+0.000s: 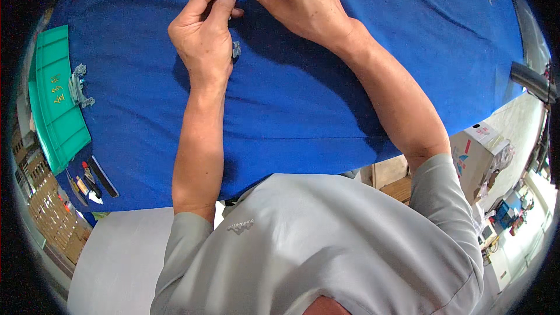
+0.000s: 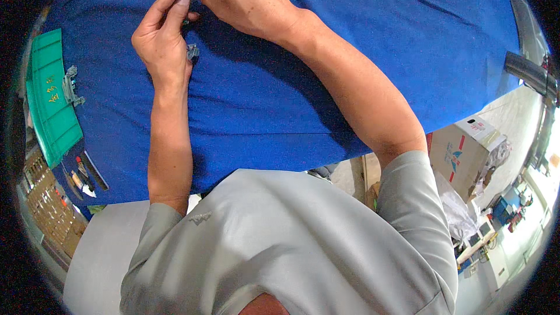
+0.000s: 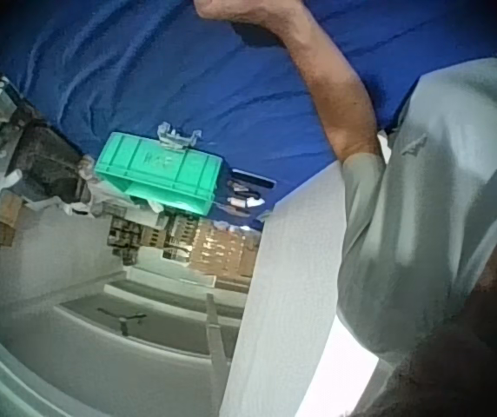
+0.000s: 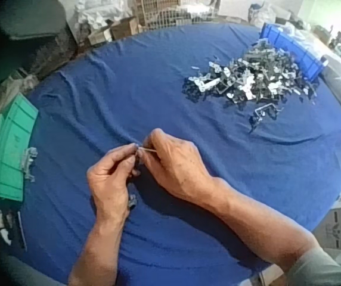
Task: Assembling small metal components or clips on a blue-clothed workbench.
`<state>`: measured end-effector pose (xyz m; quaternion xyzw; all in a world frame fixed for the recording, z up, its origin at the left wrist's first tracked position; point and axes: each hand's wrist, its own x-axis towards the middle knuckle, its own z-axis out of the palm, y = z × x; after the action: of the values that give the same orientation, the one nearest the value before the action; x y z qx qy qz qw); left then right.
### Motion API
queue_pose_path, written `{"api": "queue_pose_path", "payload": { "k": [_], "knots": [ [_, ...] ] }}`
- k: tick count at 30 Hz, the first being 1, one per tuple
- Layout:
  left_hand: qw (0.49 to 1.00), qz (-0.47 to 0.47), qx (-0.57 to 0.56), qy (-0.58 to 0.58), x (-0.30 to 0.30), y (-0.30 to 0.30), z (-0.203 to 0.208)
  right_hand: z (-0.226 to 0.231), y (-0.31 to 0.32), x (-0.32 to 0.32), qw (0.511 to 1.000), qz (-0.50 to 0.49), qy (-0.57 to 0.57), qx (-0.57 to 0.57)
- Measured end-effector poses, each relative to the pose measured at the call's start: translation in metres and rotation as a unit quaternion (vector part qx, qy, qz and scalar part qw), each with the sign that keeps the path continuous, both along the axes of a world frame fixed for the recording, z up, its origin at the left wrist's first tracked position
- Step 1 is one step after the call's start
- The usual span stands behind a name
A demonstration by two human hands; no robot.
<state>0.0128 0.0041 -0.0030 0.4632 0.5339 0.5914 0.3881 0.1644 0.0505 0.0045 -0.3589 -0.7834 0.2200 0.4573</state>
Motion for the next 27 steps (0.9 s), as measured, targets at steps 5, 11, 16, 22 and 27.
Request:
{"api": "queue_pose_path", "payload": {
  "k": [5, 11, 16, 22, 27],
  "knots": [
    [1.0, 0.004, 0.006, -0.001, 0.0008, 0.0003, 0.0017, -0.0007, 0.0013, 0.0013, 1.0, 0.004, -0.012, -0.025],
    [1.0, 0.016, -0.002, 0.0, 0.0016, 0.0005, 0.0027, 0.0005, 0.0033, 0.0035, 1.0, 0.016, 0.002, -0.024],
    [1.0, 0.012, 0.014, -0.005, 0.0014, 0.0012, 0.0012, -0.001, 0.0036, 0.0022, 1.0, 0.007, 0.013, -0.012],
    [1.0, 0.015, 0.006, -0.005, 0.0004, 0.001, 0.0013, 0.0033, 0.0016, 0.0021, 0.999, 0.011, 0.033, -0.014],
    [1.0, 0.022, 0.006, -0.011, 0.0015, 0.0014, 0.0011, -0.0027, 0.0031, 0.0045, 0.996, 0.0, -0.063, -0.061]
  ]
}}
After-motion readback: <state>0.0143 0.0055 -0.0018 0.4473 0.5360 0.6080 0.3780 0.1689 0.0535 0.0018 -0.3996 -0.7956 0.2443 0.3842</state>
